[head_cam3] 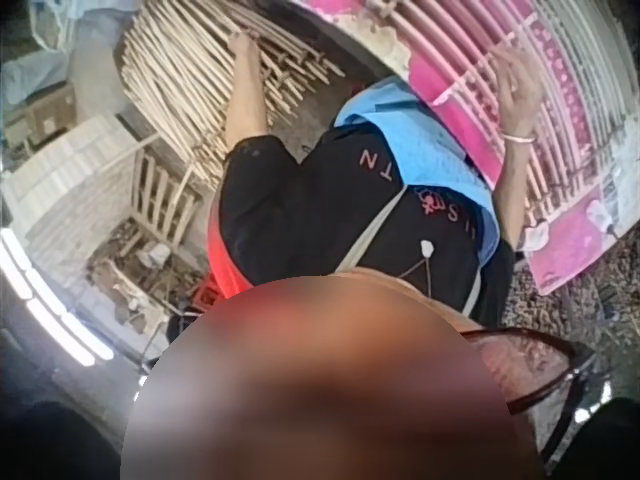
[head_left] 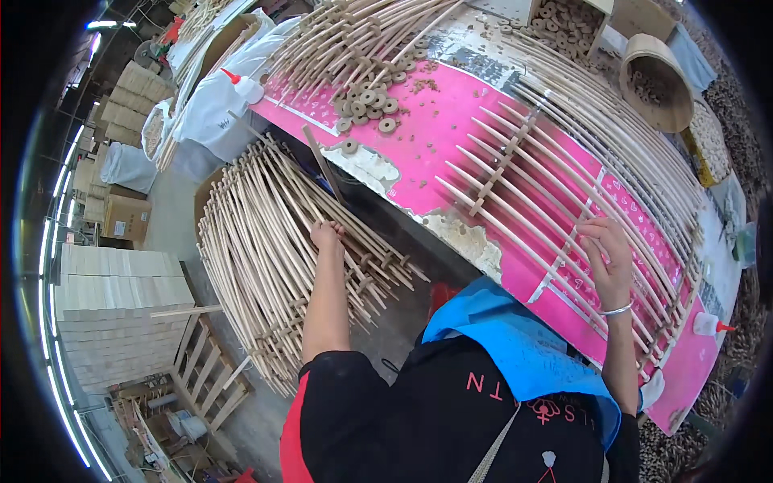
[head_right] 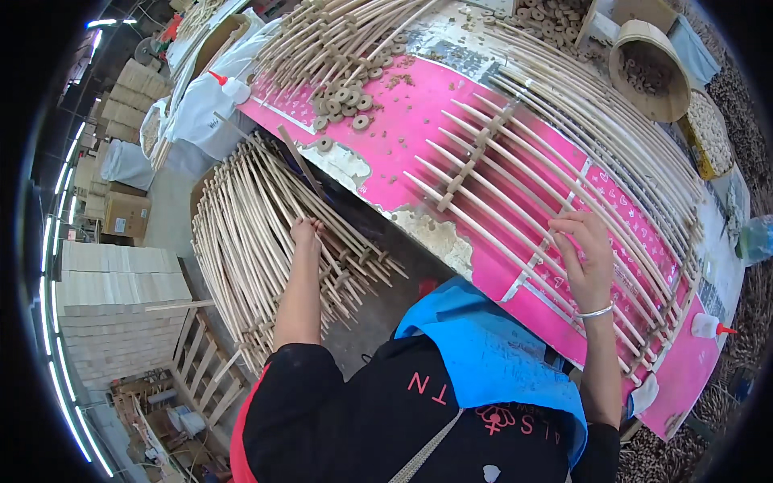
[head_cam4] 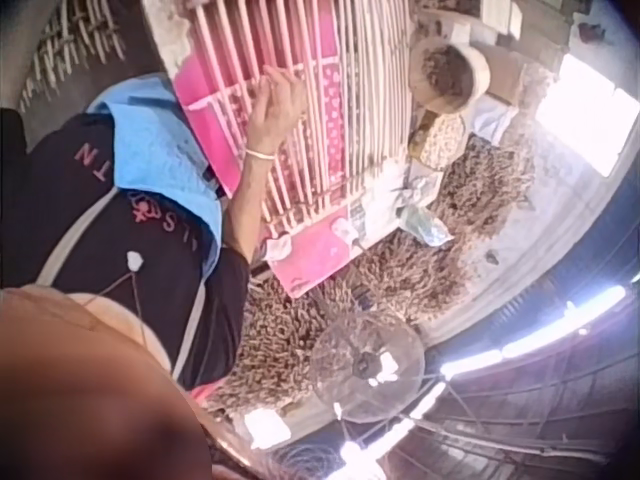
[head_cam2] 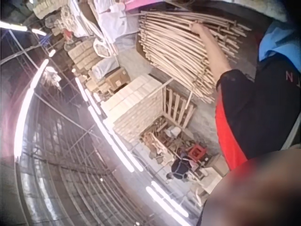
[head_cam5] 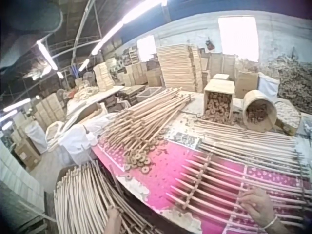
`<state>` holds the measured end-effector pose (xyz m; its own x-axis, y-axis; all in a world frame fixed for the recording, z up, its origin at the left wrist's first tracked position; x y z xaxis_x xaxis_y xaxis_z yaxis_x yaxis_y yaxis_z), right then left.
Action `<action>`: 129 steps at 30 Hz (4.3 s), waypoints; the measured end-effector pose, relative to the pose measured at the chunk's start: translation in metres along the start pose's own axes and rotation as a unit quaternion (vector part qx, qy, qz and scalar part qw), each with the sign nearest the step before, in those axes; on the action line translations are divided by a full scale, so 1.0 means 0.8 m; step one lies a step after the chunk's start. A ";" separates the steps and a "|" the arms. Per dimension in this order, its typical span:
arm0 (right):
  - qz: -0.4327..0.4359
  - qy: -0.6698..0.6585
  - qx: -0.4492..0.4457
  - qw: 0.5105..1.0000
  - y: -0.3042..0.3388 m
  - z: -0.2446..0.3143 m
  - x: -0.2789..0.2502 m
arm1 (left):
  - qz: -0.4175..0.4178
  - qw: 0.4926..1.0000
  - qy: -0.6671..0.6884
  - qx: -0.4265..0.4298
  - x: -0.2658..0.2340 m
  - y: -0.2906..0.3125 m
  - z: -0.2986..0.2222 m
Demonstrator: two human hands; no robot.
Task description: Assembling wooden rods and small wooden rings into a frame-like structure using glue and a wiping cloth.
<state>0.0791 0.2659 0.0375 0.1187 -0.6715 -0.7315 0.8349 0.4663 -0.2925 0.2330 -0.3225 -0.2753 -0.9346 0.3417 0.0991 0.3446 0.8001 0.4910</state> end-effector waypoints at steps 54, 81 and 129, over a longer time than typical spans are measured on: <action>-0.139 0.092 0.118 0.979 0.104 -0.100 -0.088 | 0.573 0.328 -0.376 0.650 0.480 0.562 -0.044; -0.235 0.005 0.200 0.951 0.202 -0.117 -0.090 | 0.691 0.276 -0.393 0.540 0.550 0.593 0.017; 0.060 -0.561 0.140 0.814 0.009 -0.045 0.052 | -0.135 0.799 -0.371 0.454 -0.149 0.336 -0.261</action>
<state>0.0708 0.2627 -0.0172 0.4934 -0.8074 0.3235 0.8523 0.5231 0.0055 0.4189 -0.2512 0.0257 -0.7920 0.0241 -0.6101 0.3754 0.8072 -0.4555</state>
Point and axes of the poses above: each hand's wrist, its own y-axis away from the middle knuckle, its own x-axis out of the palm, z = x × y, the point moved 9 cm from there along -y, towards the middle knuckle, and after that the axes turned 5 degrees about z, right-handed, at the moved point
